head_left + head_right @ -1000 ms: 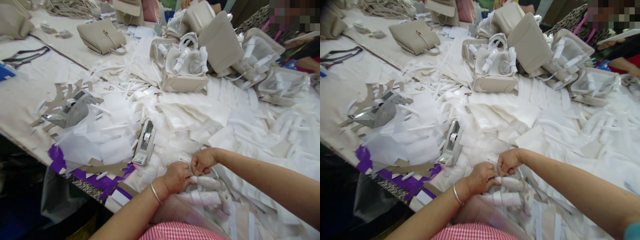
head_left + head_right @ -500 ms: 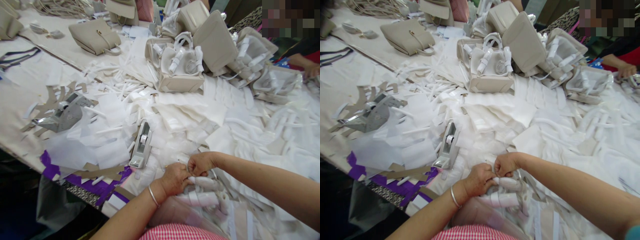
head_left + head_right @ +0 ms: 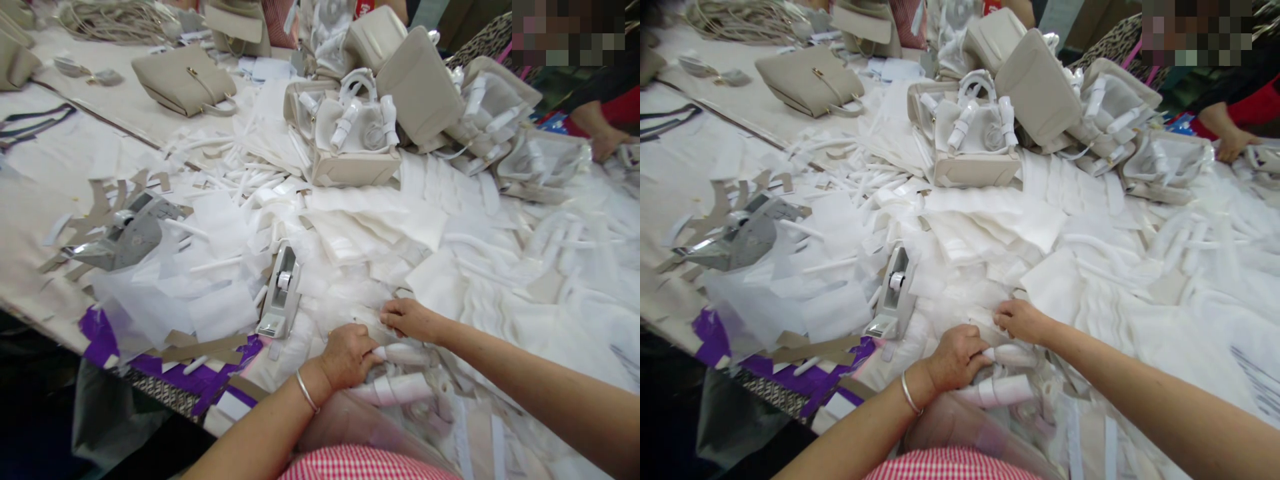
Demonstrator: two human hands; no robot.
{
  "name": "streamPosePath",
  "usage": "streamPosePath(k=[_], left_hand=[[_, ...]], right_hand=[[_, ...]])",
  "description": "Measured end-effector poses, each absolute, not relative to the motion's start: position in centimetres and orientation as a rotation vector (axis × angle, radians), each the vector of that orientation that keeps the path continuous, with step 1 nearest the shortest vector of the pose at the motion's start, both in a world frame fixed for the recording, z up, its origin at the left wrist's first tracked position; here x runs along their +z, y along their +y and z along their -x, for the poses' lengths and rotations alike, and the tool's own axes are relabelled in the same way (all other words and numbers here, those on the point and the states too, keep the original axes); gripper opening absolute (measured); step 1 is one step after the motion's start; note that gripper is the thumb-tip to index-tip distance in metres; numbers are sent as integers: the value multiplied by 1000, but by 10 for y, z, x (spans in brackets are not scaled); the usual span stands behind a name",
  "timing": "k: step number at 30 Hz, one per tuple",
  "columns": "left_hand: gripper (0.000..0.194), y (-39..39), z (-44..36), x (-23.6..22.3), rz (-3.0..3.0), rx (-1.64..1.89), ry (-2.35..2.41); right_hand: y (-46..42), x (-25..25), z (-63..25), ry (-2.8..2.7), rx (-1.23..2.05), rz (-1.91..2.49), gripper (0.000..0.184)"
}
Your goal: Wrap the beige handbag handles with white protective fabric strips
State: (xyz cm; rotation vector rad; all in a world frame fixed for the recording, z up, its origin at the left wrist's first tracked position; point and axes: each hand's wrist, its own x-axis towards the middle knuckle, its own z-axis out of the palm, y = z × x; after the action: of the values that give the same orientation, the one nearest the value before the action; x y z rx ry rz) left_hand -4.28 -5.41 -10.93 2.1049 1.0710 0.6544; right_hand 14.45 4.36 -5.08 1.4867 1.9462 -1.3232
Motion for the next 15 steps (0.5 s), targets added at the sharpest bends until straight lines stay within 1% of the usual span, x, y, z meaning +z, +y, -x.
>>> streamPosePath(k=[1, 3, 5, 8, 11, 15], left_hand=[[37, -54, 43, -109, -2109, 651, 1075], [36, -55, 42, -108, -2127, 638, 1079], [32, -54, 42, -109, -2150, 620, 1079], [21, -54, 42, -110, -2174, 610, 1069], [18, -54, 42, -111, -2181, 613, 1070], [27, -53, 41, -112, -2153, 607, 1099]], right_hand=[[40, -45, -143, 2040, -1292, -1467, 32], [32, -35, -138, 2153, -1208, -1338, 31], [22, -28, -132, 2115, -1102, -1260, 31], [17, -24, -122, 1970, -1003, -1226, 34], [26, -27, -115, 1804, -1069, -1215, 33], [41, -37, -113, 1502, -1346, -1304, 30]])
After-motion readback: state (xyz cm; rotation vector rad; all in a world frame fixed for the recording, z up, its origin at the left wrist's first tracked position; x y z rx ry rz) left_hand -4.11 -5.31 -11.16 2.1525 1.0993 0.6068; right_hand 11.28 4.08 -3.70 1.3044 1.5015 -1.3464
